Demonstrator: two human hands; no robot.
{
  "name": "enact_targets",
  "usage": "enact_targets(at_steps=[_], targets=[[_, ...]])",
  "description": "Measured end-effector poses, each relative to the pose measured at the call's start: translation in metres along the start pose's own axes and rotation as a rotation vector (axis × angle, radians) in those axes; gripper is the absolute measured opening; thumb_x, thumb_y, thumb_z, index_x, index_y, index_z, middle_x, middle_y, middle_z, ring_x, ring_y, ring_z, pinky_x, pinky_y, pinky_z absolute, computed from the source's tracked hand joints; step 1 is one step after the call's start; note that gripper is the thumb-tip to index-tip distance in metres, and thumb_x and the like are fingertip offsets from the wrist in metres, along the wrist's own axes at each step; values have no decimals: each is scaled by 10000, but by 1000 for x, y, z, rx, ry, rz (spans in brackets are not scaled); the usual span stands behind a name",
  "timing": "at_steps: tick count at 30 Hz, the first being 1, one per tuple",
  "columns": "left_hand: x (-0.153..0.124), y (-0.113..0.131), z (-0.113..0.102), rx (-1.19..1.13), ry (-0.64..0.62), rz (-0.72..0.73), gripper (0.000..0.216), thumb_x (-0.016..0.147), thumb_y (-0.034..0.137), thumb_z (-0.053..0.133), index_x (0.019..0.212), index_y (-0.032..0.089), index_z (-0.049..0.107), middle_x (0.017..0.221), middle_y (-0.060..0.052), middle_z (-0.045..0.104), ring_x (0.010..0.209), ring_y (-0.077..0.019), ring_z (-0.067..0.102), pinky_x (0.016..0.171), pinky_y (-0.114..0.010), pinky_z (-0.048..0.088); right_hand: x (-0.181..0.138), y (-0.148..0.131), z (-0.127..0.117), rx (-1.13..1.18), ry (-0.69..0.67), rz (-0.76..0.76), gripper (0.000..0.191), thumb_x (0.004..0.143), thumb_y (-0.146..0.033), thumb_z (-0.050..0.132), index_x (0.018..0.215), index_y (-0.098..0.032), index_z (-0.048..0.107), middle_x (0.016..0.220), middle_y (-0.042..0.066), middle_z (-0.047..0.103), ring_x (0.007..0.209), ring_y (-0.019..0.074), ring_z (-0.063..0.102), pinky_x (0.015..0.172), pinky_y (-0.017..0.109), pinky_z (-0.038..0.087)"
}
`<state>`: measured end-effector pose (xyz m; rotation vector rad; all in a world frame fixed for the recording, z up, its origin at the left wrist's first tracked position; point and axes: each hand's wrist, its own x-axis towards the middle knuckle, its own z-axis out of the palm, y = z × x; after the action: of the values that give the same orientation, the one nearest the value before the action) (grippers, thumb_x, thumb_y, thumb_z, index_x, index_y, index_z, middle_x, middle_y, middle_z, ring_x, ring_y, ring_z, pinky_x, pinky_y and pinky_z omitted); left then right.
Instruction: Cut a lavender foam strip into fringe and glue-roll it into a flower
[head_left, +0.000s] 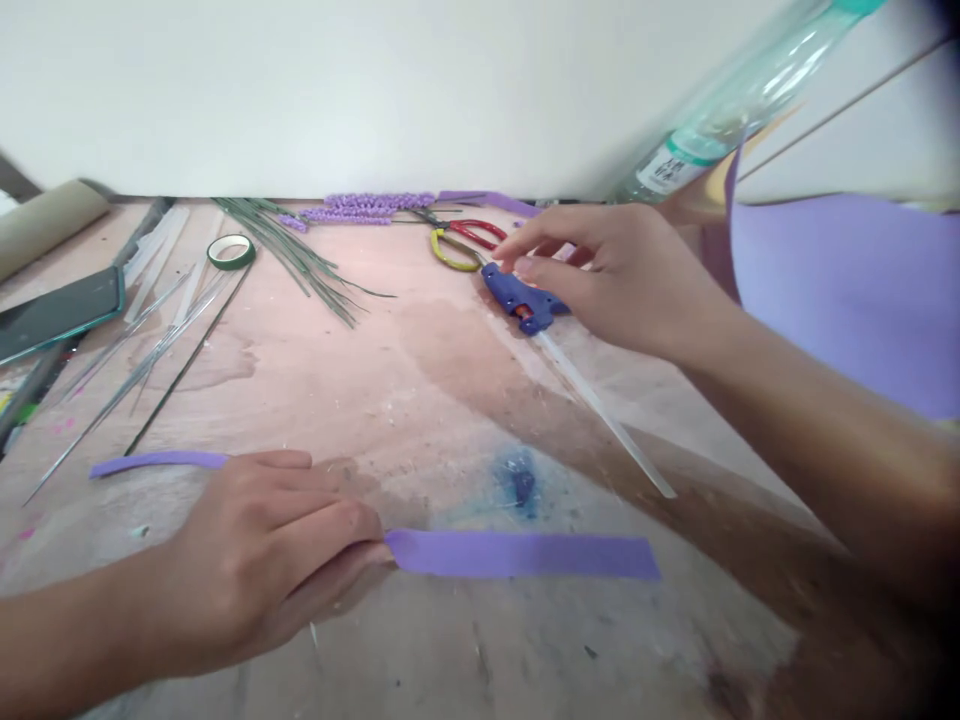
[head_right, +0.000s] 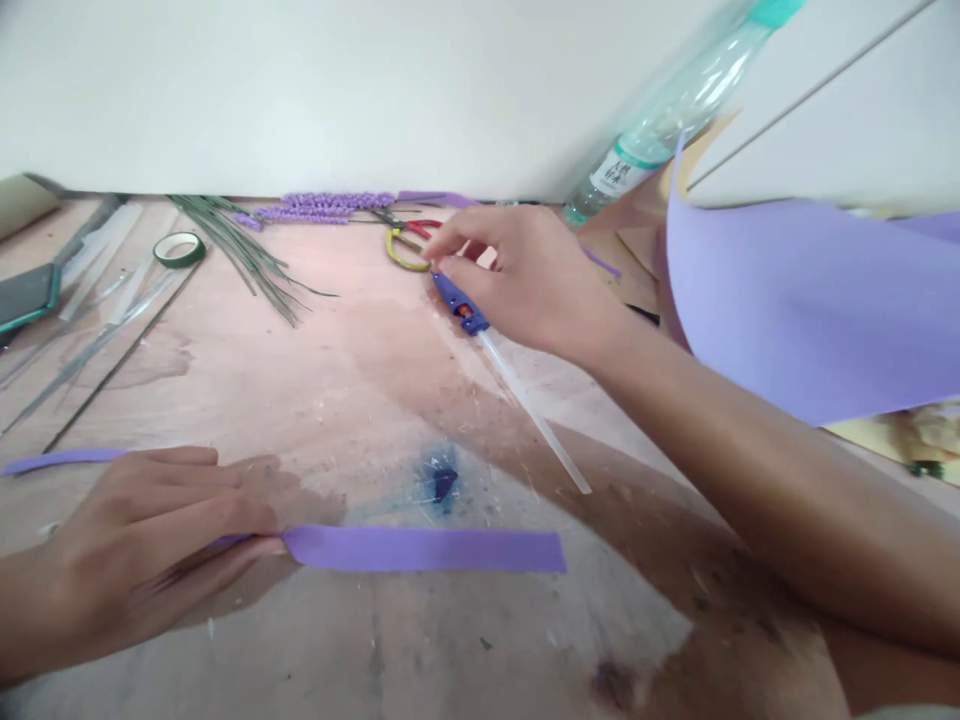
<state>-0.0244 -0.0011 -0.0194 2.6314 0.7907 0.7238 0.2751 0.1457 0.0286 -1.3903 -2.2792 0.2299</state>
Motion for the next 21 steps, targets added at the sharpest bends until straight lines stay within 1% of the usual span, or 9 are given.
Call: enact_targets(at_steps=[3,4,6,8,10,12,14,17,21], targets=[[4,-2,3,-38,-11,-18,196,1060,204,443,890,208,540,666,34,606,548,-142,520,529,-295,352,2,31,-10,-141,-17,-24,54,847,-186,654,879,-218,683,970,110,706,833,241,612,684,364,398],[5,-3,4,-48,-16,-21,210,1060,198,423,881,208,531,668,30,598,552,-146,516,529,-292,352,0,39,-12,-171,-39,-40,81,833,-216,664,913,-217,675,992,126,704,844,257,612,690,373,405],[7,-5,7,-54,-28,-23,226,1060,176,398,876,204,526,676,20,592,564,-155,516,534,-293,347,-7,51,-14,-219,-105,-81,214,797,-252,676,1008,-214,669,1038,142,714,882,287,629,726,393,443],[6,-7,8,-55,-29,-25,237,1066,178,397,862,201,516,690,11,594,578,-162,524,540,-294,342,-14,57,-12,-246,-181,-130,300,803,-266,635,1095,-202,662,1116,142,720,969,324,649,815,440,478],[5,-8,9,-55,-35,-34,235,1070,191,402,860,201,506,703,8,600,586,-165,533,543,-293,342,-19,60,-9,-254,-232,-168,341,830,-262,580,1156,-194,654,1212,139,700,1082,352,645,909,490,482],[4,-7,9,-61,-56,-62,206,1066,199,404,889,203,510,729,4,619,602,-172,547,554,-293,355,-21,62,-5,-251,-241,-178,356,844,-235,546,1181,-195,654,1268,141,673,1168,365,622,967,517,471],[4,-5,6,-72,-92,-97,181,1052,198,405,907,204,513,754,-2,630,626,-180,559,573,-296,368,-20,65,-2,-235,-217,-169,358,844,-200,530,1177,-189,661,1257,158,664,1180,377,612,984,544,459],[6,-2,4,-55,-106,-96,214,1035,170,385,850,206,489,744,-4,616,627,-180,545,589,-302,373,-18,68,1,-150,-186,-192,351,836,-184,536,1164,-176,662,1235,180,644,1155,371,611,996,554,456],[7,-3,6,-22,-91,-63,252,1053,175,354,840,207,482,731,2,617,608,-171,545,578,-292,385,-27,54,2,57,-153,-265,266,875,-279,567,1130,-227,621,1185,122,642,1121,292,614,970,441,498]])
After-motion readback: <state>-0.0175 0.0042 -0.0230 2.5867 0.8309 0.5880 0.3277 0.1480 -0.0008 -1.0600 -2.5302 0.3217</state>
